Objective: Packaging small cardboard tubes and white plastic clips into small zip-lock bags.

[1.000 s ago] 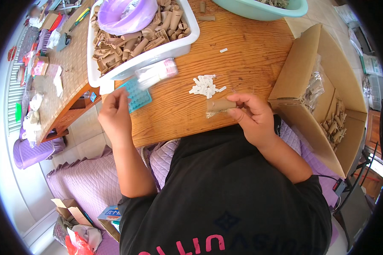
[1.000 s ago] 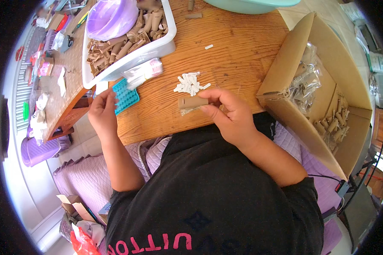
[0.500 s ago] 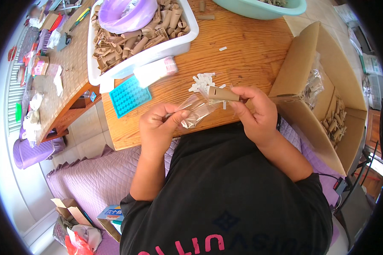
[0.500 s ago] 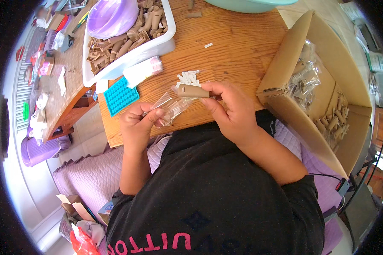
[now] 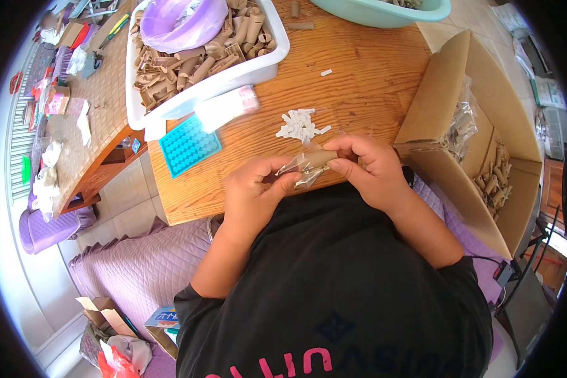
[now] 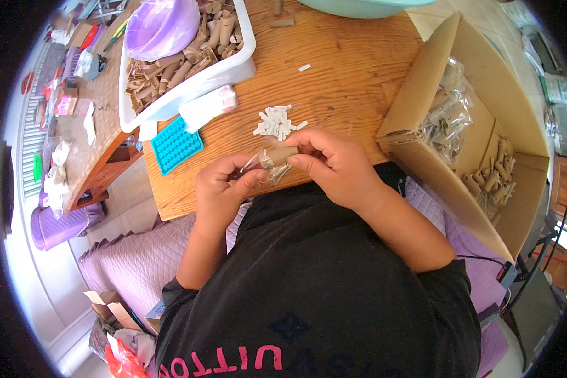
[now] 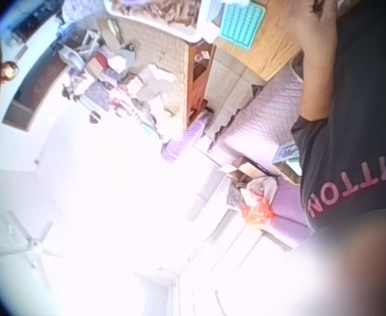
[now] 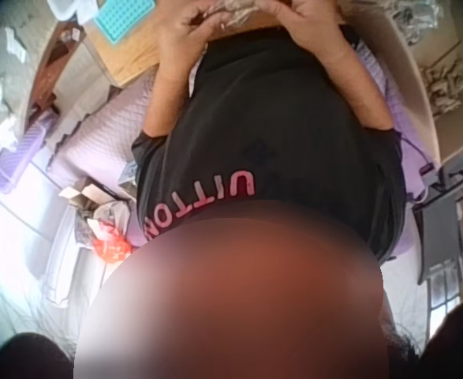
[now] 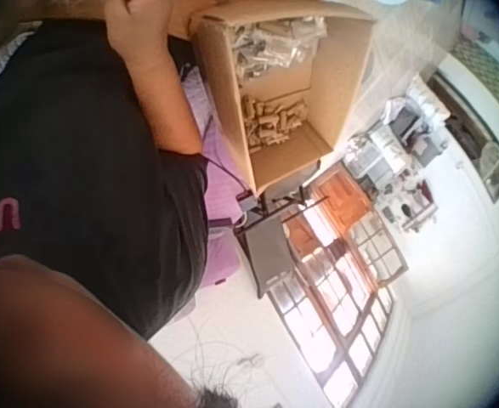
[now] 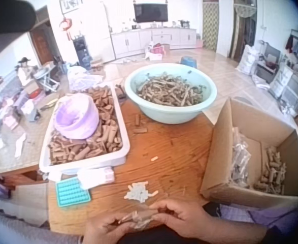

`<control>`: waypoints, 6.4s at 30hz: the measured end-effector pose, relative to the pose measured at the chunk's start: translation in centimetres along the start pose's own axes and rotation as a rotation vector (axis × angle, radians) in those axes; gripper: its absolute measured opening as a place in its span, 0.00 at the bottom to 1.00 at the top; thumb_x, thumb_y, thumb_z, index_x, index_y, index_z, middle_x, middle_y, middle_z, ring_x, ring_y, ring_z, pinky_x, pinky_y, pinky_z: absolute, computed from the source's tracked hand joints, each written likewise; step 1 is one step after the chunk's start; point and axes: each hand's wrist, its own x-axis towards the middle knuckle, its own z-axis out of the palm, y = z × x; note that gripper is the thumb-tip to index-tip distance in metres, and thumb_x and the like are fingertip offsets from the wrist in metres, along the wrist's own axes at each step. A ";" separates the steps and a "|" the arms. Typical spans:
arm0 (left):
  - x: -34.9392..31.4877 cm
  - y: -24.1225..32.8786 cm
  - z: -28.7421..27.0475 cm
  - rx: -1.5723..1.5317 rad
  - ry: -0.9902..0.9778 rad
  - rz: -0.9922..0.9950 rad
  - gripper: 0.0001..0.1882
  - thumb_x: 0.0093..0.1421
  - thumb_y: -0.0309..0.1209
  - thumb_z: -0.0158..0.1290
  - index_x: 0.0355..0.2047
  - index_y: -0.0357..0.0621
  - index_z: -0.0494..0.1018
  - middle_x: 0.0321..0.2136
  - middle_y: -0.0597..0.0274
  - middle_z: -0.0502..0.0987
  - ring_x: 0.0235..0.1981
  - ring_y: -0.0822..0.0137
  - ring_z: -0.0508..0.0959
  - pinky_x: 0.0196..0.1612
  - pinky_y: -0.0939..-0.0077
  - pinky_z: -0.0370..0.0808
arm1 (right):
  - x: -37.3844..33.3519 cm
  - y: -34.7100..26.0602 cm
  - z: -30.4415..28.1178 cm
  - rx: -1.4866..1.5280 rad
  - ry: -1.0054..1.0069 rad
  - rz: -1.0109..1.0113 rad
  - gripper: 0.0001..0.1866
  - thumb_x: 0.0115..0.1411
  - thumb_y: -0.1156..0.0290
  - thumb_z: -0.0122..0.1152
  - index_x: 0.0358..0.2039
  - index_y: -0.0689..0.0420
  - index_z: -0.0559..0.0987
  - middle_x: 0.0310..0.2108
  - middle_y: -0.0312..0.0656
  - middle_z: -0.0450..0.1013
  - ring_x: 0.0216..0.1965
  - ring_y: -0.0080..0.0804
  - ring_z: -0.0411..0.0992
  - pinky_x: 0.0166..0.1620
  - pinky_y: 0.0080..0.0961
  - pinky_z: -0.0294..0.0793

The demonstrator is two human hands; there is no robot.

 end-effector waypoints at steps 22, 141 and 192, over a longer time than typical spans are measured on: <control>1.5 -0.3 0.9 -0.696 -0.469 -0.435 0.14 0.50 0.22 0.57 0.38 0.33 0.71 0.30 0.64 0.76 0.30 0.78 0.74 0.36 0.86 0.72 | 0.7 -0.2 -1.7 -0.279 -0.069 -0.229 0.08 0.47 0.81 0.61 0.30 0.61 0.74 0.25 0.38 0.70 0.26 0.22 0.68 0.30 0.18 0.68; -1.2 0.3 2.3 -0.325 -0.046 -0.057 0.09 0.59 0.23 0.47 0.39 0.34 0.73 0.33 0.62 0.76 0.34 0.77 0.74 0.36 0.87 0.69 | 2.8 -0.2 1.5 -0.314 0.476 -0.508 0.05 0.47 0.74 0.60 0.24 0.57 0.73 0.26 0.40 0.68 0.30 0.36 0.67 0.36 0.29 0.65; -1.0 0.3 1.0 -0.702 0.013 -0.253 0.06 0.58 0.21 0.46 0.36 0.36 0.69 0.28 0.62 0.75 0.28 0.78 0.73 0.31 0.86 0.71 | 0.0 1.9 2.0 0.436 -0.026 0.218 0.03 0.56 0.77 0.53 0.31 0.63 0.73 0.27 0.36 0.72 0.28 0.18 0.69 0.34 0.15 0.70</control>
